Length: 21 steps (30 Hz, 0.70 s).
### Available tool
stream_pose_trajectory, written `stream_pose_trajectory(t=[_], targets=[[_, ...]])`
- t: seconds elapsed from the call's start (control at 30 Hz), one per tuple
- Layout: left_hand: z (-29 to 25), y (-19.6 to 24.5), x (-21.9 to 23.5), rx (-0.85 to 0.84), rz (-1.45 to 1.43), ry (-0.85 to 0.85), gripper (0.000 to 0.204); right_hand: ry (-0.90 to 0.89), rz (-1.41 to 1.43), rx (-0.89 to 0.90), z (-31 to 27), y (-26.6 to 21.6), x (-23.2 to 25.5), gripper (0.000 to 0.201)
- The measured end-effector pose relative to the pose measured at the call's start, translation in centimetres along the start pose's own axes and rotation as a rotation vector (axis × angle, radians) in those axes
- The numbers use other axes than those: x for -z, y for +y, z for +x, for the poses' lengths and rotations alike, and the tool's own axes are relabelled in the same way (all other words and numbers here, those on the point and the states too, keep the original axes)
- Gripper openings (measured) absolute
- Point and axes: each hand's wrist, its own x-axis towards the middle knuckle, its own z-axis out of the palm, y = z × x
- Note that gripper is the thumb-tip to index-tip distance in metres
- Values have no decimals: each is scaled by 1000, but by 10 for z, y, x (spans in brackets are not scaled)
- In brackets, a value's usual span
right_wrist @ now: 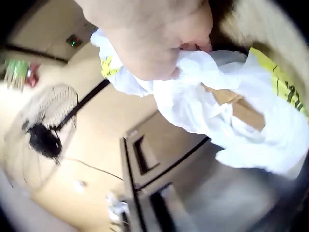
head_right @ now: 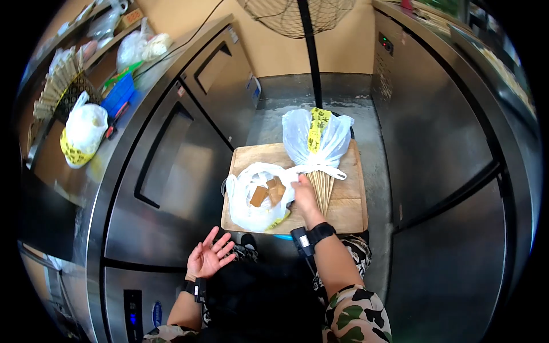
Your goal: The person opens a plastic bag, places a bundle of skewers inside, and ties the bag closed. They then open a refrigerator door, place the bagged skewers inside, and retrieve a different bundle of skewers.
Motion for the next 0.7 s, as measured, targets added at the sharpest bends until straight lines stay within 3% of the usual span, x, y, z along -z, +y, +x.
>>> stream_pose_trajectory(t=[0.1,0.2,0.23,0.37,0.47,0.7], targets=[[1,1,0,12,-26,-16,65,-42,559,-145,-12,-33,0,34],[4,2,-2,20,-37,-31,68,-54,710,-241,-17,-46,-5,38],[5,2,-3,23,-36,-37,68,-48,698,-249,-20,-49,-7,34],[5,4,-2,35,-34,-33,70,-101,210,-75,-15,-33,2,21],[4,6,-2,32,-31,-15,70,-66,-59,-35,-19,-33,2,21],[-1,8,4,-9,1,-1,68,-32,-32,-22,-35,-56,12,19]])
